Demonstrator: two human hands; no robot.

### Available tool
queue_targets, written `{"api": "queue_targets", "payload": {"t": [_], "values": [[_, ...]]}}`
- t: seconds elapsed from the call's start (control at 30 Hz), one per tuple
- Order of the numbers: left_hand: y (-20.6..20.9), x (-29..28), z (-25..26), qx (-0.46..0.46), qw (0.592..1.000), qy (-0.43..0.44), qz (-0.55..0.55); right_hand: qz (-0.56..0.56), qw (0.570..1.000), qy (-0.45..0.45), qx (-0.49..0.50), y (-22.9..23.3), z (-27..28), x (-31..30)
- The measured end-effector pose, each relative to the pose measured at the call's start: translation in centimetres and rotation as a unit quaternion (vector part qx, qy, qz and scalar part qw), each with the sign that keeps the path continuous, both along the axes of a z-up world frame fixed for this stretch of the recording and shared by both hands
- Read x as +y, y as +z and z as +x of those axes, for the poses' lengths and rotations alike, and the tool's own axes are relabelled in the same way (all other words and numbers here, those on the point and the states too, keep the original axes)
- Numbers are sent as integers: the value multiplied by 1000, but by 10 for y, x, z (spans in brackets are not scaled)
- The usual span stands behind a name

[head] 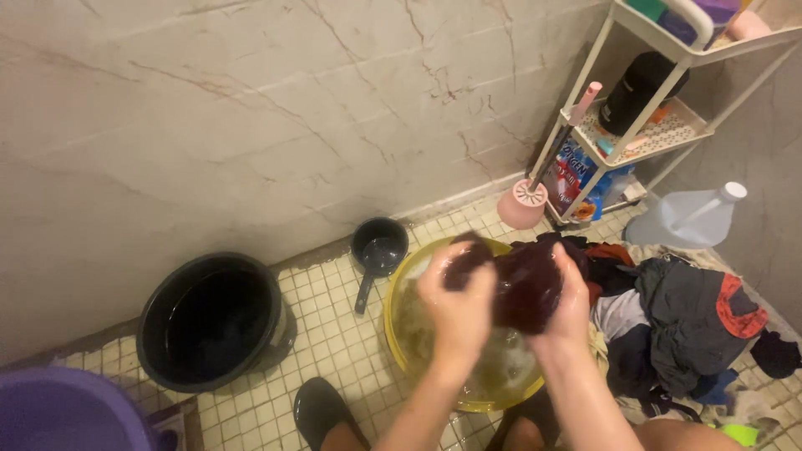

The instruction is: Hand washing various items of clothing in buckets using water and soap.

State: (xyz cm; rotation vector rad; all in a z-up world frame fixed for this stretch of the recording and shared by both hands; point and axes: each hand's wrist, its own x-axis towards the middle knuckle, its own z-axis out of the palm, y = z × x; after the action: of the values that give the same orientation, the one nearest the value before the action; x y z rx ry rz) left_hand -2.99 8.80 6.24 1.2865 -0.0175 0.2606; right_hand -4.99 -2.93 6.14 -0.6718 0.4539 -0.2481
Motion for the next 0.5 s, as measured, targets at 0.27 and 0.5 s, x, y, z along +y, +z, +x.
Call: {"api": "queue_targets", "payload": {"t": [0.27,0.5], "values": [[56,13,-26,-400,867,-82,285,-84,969,211,97,-56,43,-46],[41,8,-42,-533,742,-143,381,-338,750,517,235,50,76,-20]]}}
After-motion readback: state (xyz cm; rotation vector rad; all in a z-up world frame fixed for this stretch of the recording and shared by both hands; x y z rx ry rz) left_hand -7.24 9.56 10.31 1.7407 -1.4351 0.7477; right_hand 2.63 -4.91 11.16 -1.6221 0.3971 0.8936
